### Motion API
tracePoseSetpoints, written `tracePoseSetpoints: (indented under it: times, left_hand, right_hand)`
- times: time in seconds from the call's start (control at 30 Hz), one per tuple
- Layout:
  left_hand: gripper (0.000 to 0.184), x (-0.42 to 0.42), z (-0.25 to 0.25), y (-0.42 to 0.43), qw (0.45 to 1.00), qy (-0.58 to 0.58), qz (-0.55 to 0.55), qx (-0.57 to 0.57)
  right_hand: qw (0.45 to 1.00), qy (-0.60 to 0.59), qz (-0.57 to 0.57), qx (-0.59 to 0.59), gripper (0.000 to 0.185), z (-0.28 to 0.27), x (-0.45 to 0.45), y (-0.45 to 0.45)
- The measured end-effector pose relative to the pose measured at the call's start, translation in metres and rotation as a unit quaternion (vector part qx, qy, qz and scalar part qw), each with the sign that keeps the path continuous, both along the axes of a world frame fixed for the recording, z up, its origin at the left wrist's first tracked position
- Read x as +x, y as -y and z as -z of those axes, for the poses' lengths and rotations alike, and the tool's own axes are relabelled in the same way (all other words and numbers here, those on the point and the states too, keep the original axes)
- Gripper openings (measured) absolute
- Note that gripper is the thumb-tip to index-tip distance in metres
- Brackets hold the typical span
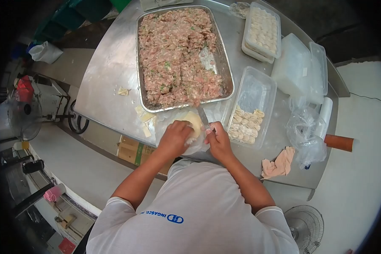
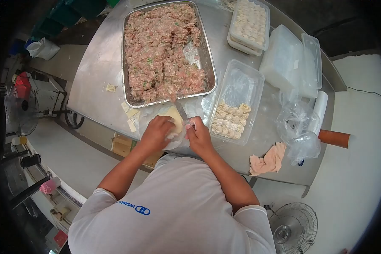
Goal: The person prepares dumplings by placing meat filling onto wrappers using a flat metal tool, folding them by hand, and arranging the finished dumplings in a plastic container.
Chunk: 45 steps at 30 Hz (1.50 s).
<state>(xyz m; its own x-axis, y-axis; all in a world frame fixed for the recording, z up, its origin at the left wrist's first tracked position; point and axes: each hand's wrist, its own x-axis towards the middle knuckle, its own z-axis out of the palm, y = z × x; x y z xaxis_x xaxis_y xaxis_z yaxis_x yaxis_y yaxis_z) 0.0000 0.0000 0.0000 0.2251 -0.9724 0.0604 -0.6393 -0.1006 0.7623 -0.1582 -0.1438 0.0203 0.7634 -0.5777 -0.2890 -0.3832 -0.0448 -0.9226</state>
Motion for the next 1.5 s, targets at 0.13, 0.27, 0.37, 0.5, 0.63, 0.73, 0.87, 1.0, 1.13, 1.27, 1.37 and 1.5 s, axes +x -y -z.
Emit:
tracePoseSetpoints:
  times: [0.13, 0.27, 0.37, 0.5, 0.63, 0.73, 0.87, 1.0, 1.13, 1.27, 1.37, 1.5]
  left_hand:
    - [0.045, -0.016, -0.014, 0.003, 0.986, 0.156, -0.060, 0.013]
    - [0.040, -0.019, -0.014, 0.029, 0.981, 0.176, -0.066, 0.043]
    - [0.035, -0.017, -0.017, 0.033, 0.982, 0.169, -0.056, 0.057]
    - [0.024, -0.009, -0.013, 0.029, 0.989, 0.114, -0.086, 0.023]
    - [0.017, 0.007, -0.025, 0.023, 0.990, -0.091, -0.107, 0.010]
    - [0.014, 0.014, -0.033, 0.018, 0.984, -0.147, -0.096, 0.002]
    - [0.013, 0.017, -0.036, 0.017, 0.988, -0.132, -0.071, -0.025]
    - [0.011, 0.018, -0.036, 0.008, 0.968, -0.218, -0.124, 0.022]
    - [0.010, 0.022, -0.042, -0.002, 0.932, -0.337, -0.134, 0.001]
    - [0.014, 0.031, -0.054, -0.010, 0.952, -0.284, -0.115, -0.022]
    - [0.013, 0.034, -0.065, -0.013, 0.959, -0.259, -0.112, -0.012]
    - [0.012, 0.043, -0.045, -0.024, 0.955, -0.270, -0.100, -0.066]
  right_hand:
    - [0.993, 0.079, 0.036, 0.084, 0.009, 0.001, 0.002, -0.017]
    - [0.985, 0.103, 0.059, 0.126, 0.009, 0.024, -0.007, -0.012]
    - [0.997, 0.018, 0.026, 0.075, 0.009, 0.021, -0.016, -0.006]
    - [0.996, -0.014, 0.046, 0.074, 0.010, 0.020, -0.022, -0.006]
    - [0.990, -0.004, 0.083, 0.109, 0.018, 0.005, -0.013, -0.002]
    - [0.998, 0.023, 0.051, 0.035, 0.022, -0.014, 0.008, 0.002]
    - [0.999, 0.009, -0.003, -0.031, 0.027, -0.021, 0.036, 0.003]
    - [0.997, 0.062, -0.018, 0.033, 0.027, 0.000, 0.047, 0.004]
    - [0.988, 0.135, -0.010, 0.069, 0.023, -0.004, 0.056, -0.003]
    - [0.980, 0.142, -0.008, 0.135, 0.026, -0.030, 0.062, -0.010]
    - [0.983, 0.122, -0.025, 0.136, 0.027, -0.030, 0.060, -0.014]
    - [0.992, 0.111, -0.026, 0.055, 0.028, -0.011, 0.057, -0.017]
